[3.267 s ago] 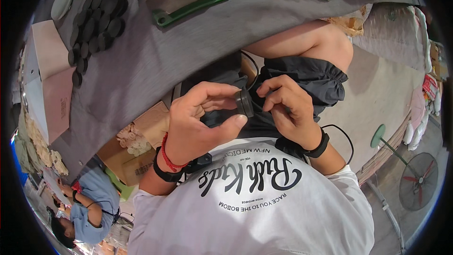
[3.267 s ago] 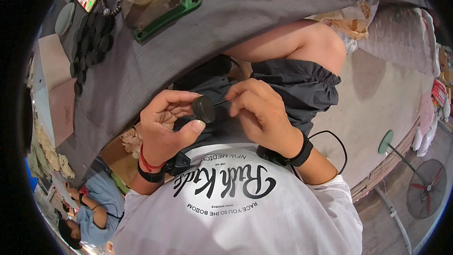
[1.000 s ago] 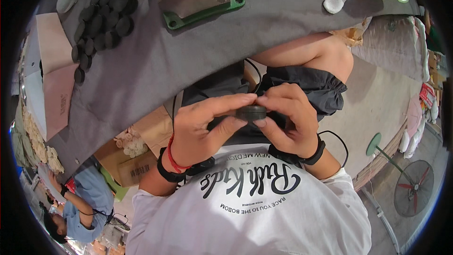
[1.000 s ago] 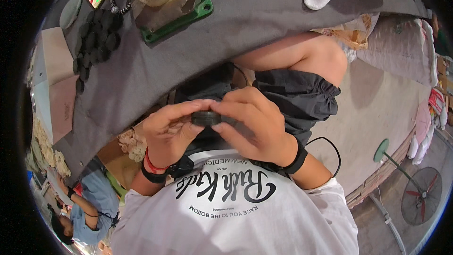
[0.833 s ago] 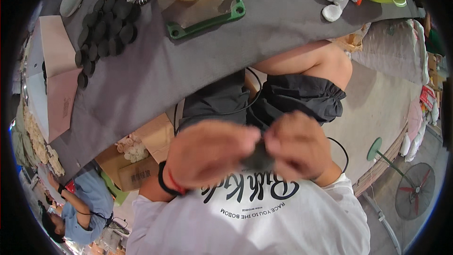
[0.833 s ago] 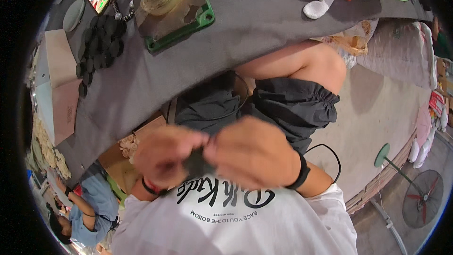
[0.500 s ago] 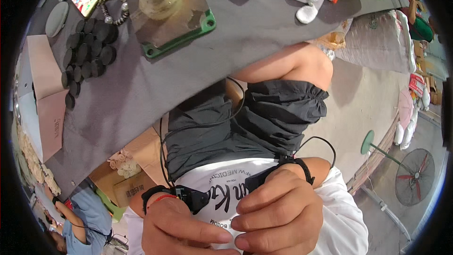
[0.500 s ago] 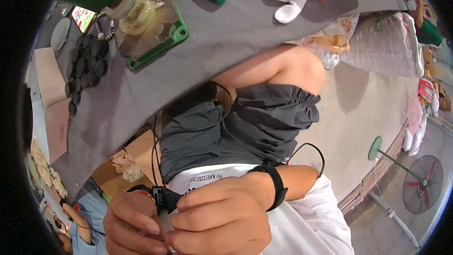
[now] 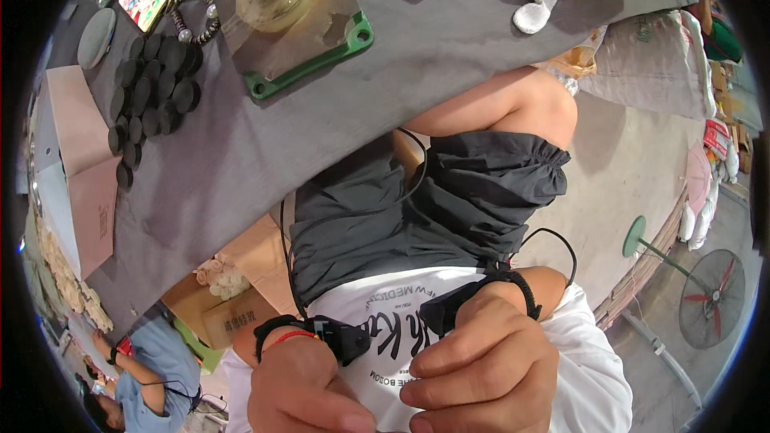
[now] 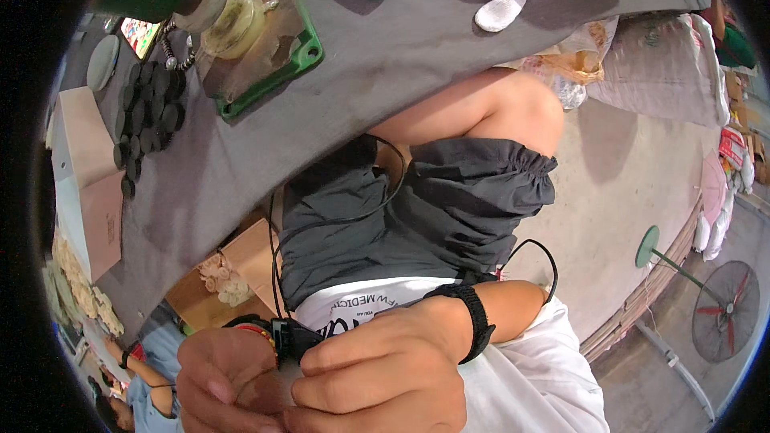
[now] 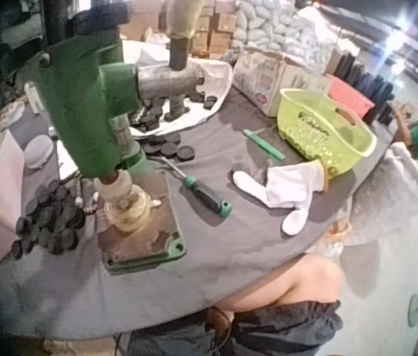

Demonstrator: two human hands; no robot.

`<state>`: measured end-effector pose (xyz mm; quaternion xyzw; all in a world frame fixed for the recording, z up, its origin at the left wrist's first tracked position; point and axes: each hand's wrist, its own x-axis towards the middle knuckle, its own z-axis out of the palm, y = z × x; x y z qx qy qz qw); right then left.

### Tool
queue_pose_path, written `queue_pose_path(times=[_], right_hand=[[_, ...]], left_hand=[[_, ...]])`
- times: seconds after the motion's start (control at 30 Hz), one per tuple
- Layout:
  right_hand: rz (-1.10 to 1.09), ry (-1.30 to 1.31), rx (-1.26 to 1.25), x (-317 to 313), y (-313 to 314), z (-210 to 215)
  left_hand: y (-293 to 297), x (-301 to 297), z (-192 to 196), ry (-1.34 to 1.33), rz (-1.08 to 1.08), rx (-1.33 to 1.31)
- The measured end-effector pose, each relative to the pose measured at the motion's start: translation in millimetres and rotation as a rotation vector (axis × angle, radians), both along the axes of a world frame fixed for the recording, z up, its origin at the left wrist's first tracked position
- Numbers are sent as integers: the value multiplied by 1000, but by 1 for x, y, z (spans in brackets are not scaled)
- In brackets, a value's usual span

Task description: Assembling small black plastic circular components by inserting a seal and using a manual press to secure them.

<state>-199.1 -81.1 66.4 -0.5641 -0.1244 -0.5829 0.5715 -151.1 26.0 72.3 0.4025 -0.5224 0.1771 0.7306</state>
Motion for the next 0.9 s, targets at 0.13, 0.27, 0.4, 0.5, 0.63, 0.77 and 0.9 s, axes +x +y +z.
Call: queue_pose_path(times=[0.13,0.27,0.4,0.5,0.63,0.77,0.9], right_hand=[[591,223,-205,-10,-31,9],[258,245,-67,-8,-16,9],[479,185,-278,-12,-42,14],[516,163,-196,-12,-36,5],[547,64,-155,-10,-34,0],[407,150,-142,-12,-28,9],[508,165,-215,-9,-40,13]], left_hand=[[-5,-18,8,236,170,170],[0,-6,16,280,94,261],[12,0,12,202,-107,192],[13,3,9,158,-220,155],[22,8,15,132,-313,296],[17,0,12,101,-80,159],[27,-13,12,95,-91,246]])
